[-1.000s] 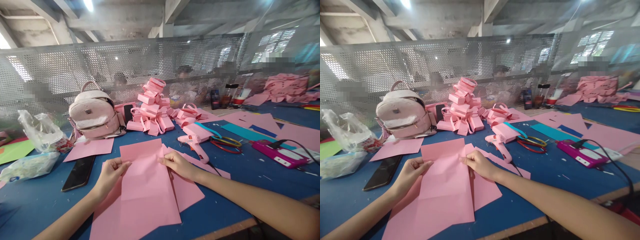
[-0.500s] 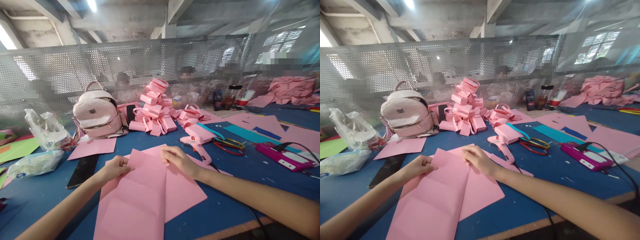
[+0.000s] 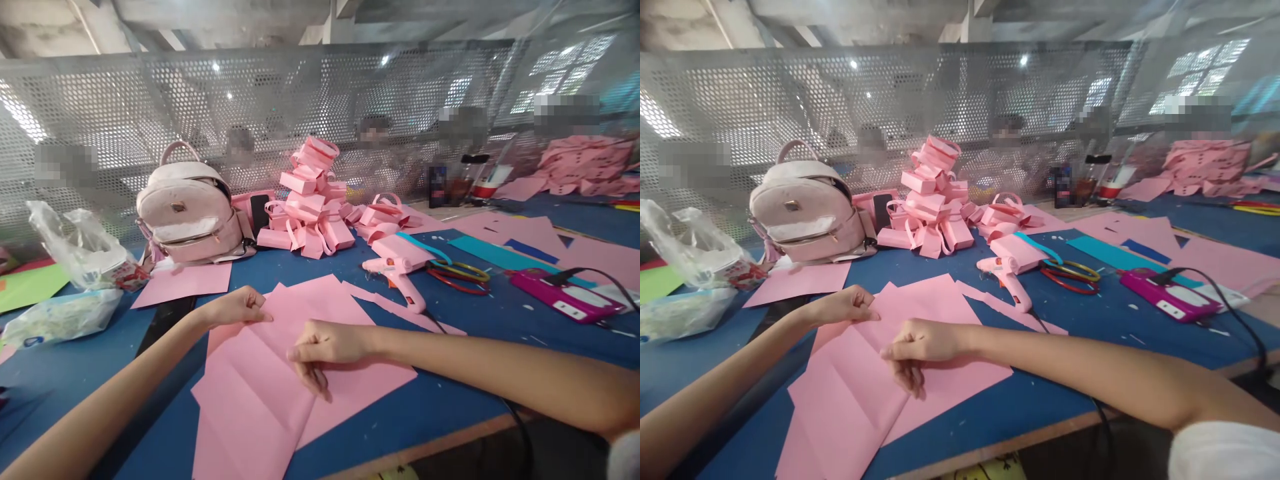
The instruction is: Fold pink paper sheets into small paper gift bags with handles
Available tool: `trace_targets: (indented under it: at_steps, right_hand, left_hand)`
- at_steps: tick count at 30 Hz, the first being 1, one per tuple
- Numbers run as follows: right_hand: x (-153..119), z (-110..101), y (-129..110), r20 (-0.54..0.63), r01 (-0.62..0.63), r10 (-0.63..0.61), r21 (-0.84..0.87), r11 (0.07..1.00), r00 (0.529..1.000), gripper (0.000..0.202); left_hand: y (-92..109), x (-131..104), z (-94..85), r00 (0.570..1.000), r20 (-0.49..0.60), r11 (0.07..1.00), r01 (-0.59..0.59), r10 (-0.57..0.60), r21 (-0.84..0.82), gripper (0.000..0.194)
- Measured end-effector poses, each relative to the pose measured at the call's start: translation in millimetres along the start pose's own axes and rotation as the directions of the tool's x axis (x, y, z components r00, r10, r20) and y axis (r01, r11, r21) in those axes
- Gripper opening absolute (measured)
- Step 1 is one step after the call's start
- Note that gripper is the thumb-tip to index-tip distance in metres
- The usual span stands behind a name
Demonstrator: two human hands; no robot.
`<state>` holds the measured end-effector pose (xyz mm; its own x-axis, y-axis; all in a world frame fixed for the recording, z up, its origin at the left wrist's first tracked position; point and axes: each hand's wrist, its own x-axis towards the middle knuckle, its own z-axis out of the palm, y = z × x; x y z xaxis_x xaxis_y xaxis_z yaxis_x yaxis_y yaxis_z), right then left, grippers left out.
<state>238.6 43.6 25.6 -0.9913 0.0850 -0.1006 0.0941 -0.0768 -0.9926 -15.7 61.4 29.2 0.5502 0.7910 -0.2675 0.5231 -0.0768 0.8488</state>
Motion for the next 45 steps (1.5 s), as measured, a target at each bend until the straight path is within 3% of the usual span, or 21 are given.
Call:
trace_targets:
  at_steps: [2, 5, 9, 11, 14, 16, 18, 22, 28, 32, 34, 36, 38, 39, 41, 45]
  right_hand:
    - [-13, 4, -4, -0.023, -0.045, 0.044, -0.014, 0.999, 0.999, 0.061]
    - [-21, 6, -12, -0.012, -0.165, 0.164, -0.105, 0.981, 0.986, 0.064]
    - [-14, -1, -26, 0.151, -0.297, 0.330, -0.203, 0.933, 0.932, 0.066]
    - [-4, -7, -32, 0.216, -0.338, 0.382, -0.216, 0.916, 0.898, 0.067]
    - [15, -18, -38, 0.181, -0.303, 0.334, -0.178, 0.936, 0.925, 0.064]
    - [26, -24, -36, 0.114, -0.264, 0.280, -0.139, 0.954, 0.953, 0.059]
    - [29, -29, -30, 0.096, -0.278, 0.290, -0.117, 0.953, 0.952, 0.055]
    - [9, -38, -15, 0.131, -0.383, 0.398, -0.127, 0.915, 0.908, 0.051]
    - [-30, -44, -17, 0.078, -0.534, 0.563, -0.233, 0.813, 0.823, 0.048]
    - [-31, -37, -34, 0.063, -0.595, 0.648, -0.333, 0.731, 0.759, 0.053]
    - [-23, -31, -48, 0.083, -0.597, 0.665, -0.369, 0.712, 0.742, 0.056]
    - [-8, -26, -60, 0.120, -0.516, 0.583, -0.347, 0.783, 0.804, 0.057]
    - [15, -23, -65, 0.140, -0.235, 0.269, -0.219, 0.947, 0.953, 0.057]
    - [28, -21, -63, 0.114, -0.121, 0.141, -0.162, 0.979, 0.984, 0.056]
    - [54, -19, -53, 0.060, -0.013, 0.015, -0.033, 0.999, 0.998, 0.054]
    - [78, -15, -22, 0.080, 0.014, -0.018, 0.054, 0.998, 0.997, 0.061]
  left_hand:
    - [1, -1, 1.1, 1.000, -0.013, 1.000, -0.019, 0.018, -0.025, 0.057]
    - [3, -2, 2.2, 0.999, -0.026, 0.999, -0.036, 0.035, -0.040, 0.058]
    - [1, -3, 2.2, 0.999, -0.014, 0.999, -0.041, 0.040, -0.028, 0.056]
    - [-2, -1, 1.5, 0.999, 0.001, 0.999, -0.037, 0.037, -0.015, 0.045]
    - [-6, 1, 0.6, 0.999, 0.019, 1.000, -0.031, 0.031, 0.002, 0.024]
    - [-6, 2, 0.7, 0.999, 0.024, 1.000, -0.031, 0.031, 0.002, 0.024]
    - [-4, 2, 1.4, 0.999, 0.020, 0.999, -0.032, 0.033, -0.012, 0.036]
    - [1, 1, 3.4, 1.000, 0.007, 0.998, -0.027, 0.027, -0.052, 0.060]
    - [8, -3, 3.7, 1.000, -0.008, 0.997, -0.011, 0.010, -0.072, 0.057]
    - [3, -5, 3.5, 0.999, -0.048, 0.999, -0.012, 0.010, -0.051, 0.058]
    - [-3, -4, 3.8, 0.997, -0.077, 0.999, -0.003, 0.001, -0.032, 0.048]
    - [-9, -3, 4.4, 0.996, -0.086, 1.000, 0.020, -0.021, -0.014, 0.030]
    - [-15, 0, 5.0, 0.996, -0.077, 0.999, 0.049, -0.049, 0.000, 0.030]
    - [-17, 1, 5.2, 0.995, -0.073, 0.998, 0.062, -0.061, 0.006, 0.034]
    - [-20, 2, 5.4, 0.994, -0.074, 0.997, 0.079, -0.077, 0.014, 0.036]
    - [-21, 1, 5.3, 0.993, -0.088, 0.996, 0.085, -0.083, 0.016, 0.036]
